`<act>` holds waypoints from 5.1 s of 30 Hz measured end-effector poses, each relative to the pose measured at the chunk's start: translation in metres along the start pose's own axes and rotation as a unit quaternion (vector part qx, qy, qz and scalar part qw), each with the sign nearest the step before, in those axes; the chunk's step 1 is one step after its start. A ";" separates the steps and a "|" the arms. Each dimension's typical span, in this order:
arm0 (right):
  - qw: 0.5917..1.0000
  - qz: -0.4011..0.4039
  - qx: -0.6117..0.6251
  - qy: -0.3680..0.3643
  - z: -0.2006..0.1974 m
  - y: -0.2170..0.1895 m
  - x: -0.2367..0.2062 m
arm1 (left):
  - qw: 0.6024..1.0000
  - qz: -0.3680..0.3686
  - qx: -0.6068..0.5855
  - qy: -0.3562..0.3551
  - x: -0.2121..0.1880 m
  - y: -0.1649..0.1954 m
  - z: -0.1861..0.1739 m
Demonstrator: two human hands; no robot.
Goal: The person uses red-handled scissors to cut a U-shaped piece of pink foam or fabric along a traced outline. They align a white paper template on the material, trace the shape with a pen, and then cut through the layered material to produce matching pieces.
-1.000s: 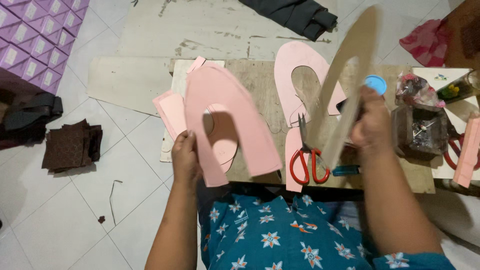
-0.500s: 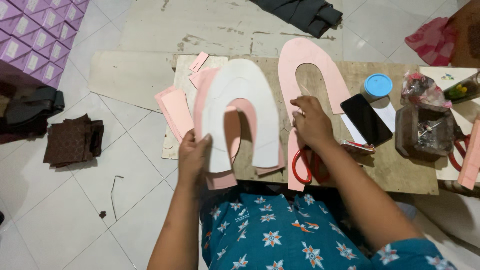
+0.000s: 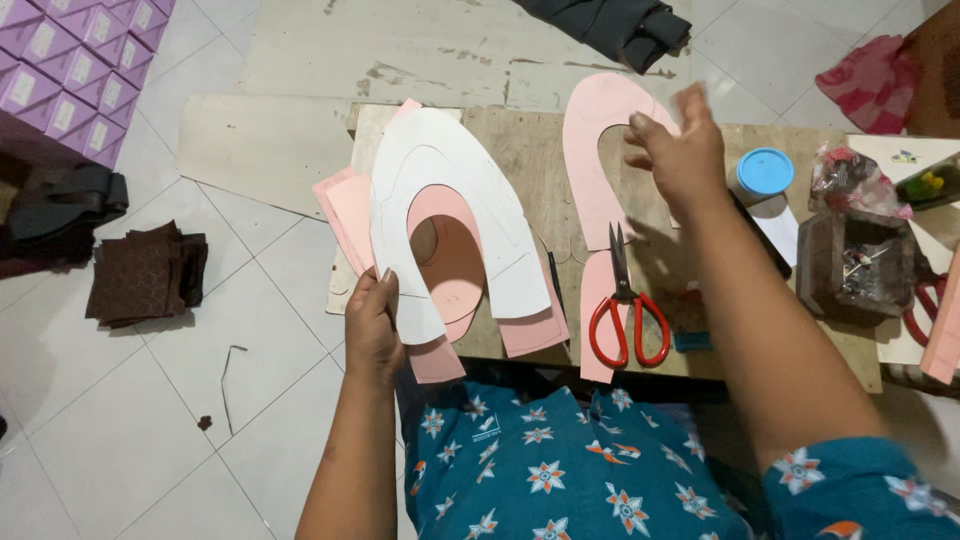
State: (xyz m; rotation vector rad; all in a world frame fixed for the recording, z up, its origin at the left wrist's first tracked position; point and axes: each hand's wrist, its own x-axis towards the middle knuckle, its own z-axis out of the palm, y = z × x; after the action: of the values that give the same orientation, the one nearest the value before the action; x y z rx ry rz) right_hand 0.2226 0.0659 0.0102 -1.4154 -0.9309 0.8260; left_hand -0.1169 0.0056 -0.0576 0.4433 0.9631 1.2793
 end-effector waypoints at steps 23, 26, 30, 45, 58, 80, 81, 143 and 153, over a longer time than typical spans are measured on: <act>0.866 0.162 -0.410 -0.237 0.023 0.031 -0.070 | 0.999 -0.005 -0.053 -0.013 0.006 -0.011 0.005; 0.824 0.077 -0.493 -0.268 0.035 0.050 -0.099 | 0.997 -0.004 -0.063 -0.042 0.012 -0.015 0.010; 0.888 0.030 -0.390 -0.242 0.037 0.062 -0.100 | 0.996 -0.021 -0.044 -0.069 0.013 -0.016 0.024; 0.908 0.009 -0.418 -0.041 -0.014 0.045 -0.067 | 0.985 -0.059 0.083 -0.138 0.028 -0.019 0.044; 0.975 0.173 0.070 -0.118 0.044 0.056 -0.080 | 0.986 -0.097 0.061 -0.120 0.043 -0.002 0.054; 0.982 0.144 0.075 0.093 0.012 0.065 -0.067 | 0.988 0.038 0.105 -0.106 0.045 -0.026 0.047; 0.979 0.124 0.132 0.093 0.003 0.064 -0.063 | 0.986 0.047 0.106 -0.116 0.046 -0.025 0.047; 0.967 0.180 0.176 -0.037 0.011 0.066 -0.081 | 0.981 0.041 0.171 -0.085 0.046 -0.025 0.044; 0.972 0.158 -0.163 -0.056 0.033 0.067 -0.099 | 0.978 0.035 0.176 -0.103 0.043 -0.024 0.049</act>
State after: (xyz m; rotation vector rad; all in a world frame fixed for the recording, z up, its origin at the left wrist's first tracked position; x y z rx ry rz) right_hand 0.1553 -0.0090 -0.0621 -1.8509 -0.9722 1.0300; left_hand -0.0644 0.0504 -0.0635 0.8756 1.0058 1.1001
